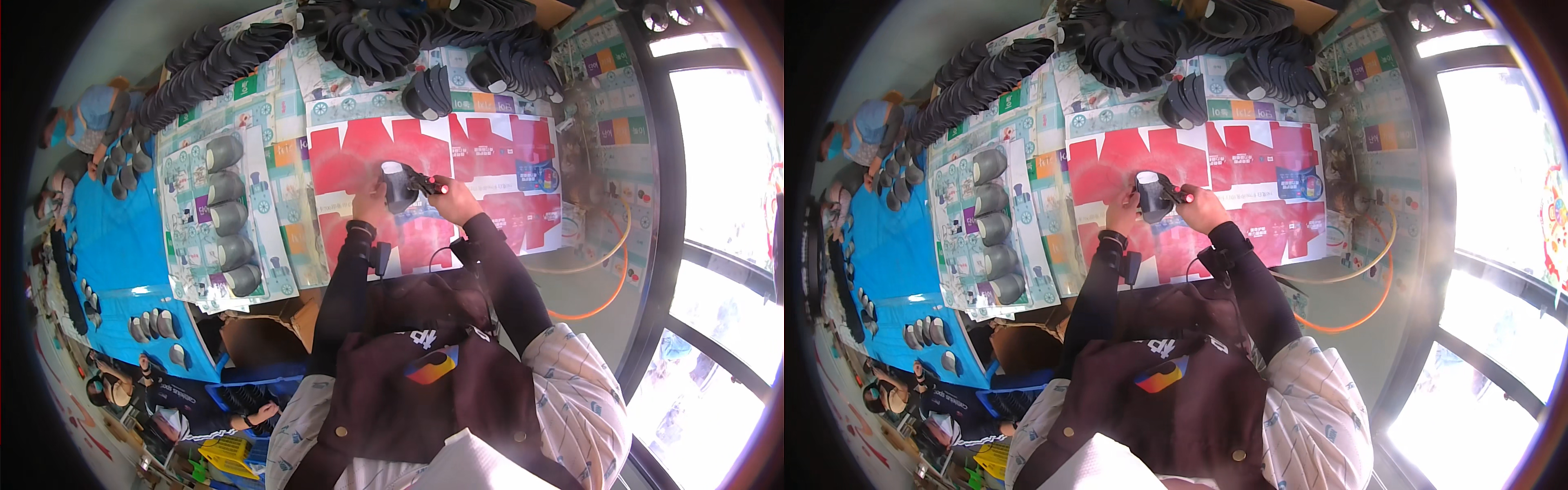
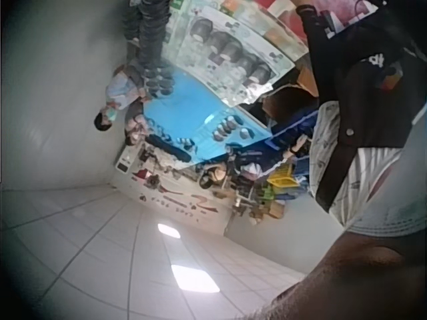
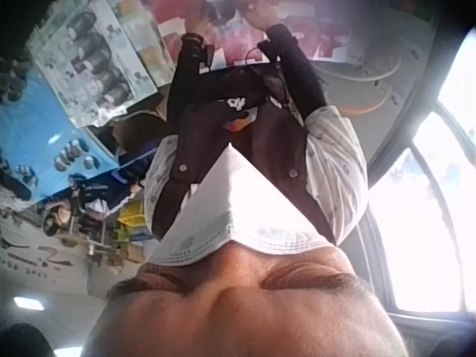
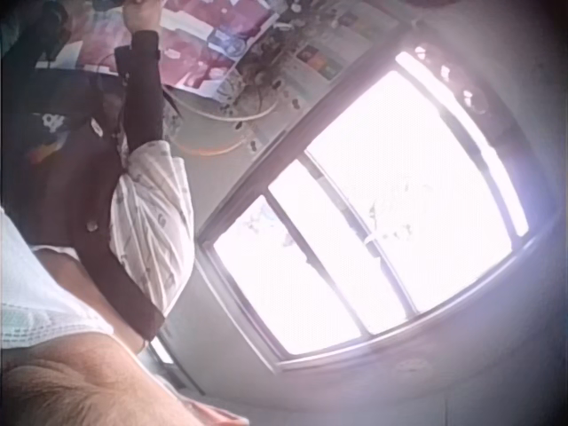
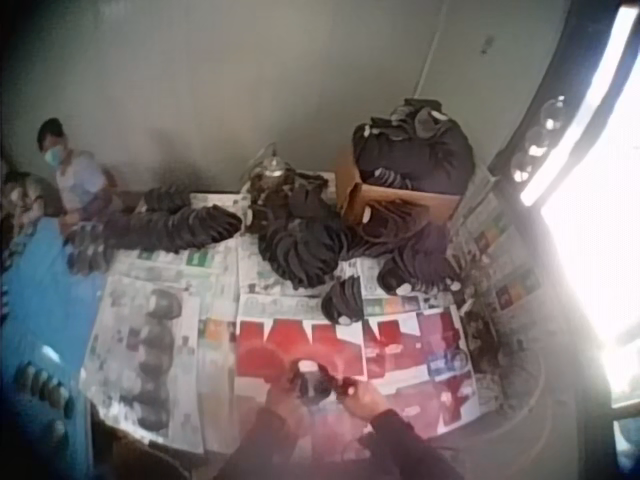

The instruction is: Using a specialized tool to heat and mold shoe components on a production line.

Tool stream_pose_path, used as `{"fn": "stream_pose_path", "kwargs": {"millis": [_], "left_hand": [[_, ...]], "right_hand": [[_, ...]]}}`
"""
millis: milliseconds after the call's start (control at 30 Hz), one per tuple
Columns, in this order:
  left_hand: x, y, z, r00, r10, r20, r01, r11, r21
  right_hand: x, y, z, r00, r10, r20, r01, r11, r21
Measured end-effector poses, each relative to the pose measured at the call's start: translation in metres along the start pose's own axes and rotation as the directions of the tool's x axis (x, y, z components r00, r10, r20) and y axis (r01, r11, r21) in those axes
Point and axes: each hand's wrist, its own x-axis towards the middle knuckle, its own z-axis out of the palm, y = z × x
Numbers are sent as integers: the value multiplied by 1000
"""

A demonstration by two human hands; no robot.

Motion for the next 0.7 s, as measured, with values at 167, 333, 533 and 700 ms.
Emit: {"fn": "stream_pose_path", "kwargs": {"millis": [167,333,533,700], "left_hand": [[3,-11,-3,997,72,-26,-71,997,32],[-4,7,5,1000,9,0,-9,998,-55],[-1,-19,-18,992,101,-70,-97,994,59],[-15,22,-3,998,-57,13,57,995,-81]], "right_hand": [[5,-10,0,1000,-6,-21,6,1000,-28],[-11,13,-6,998,61,-32,-64,995,-81],[-12,-17,7,985,141,101,-147,988,49],[-8,3,-9,985,119,122,-131,987,96]]}}
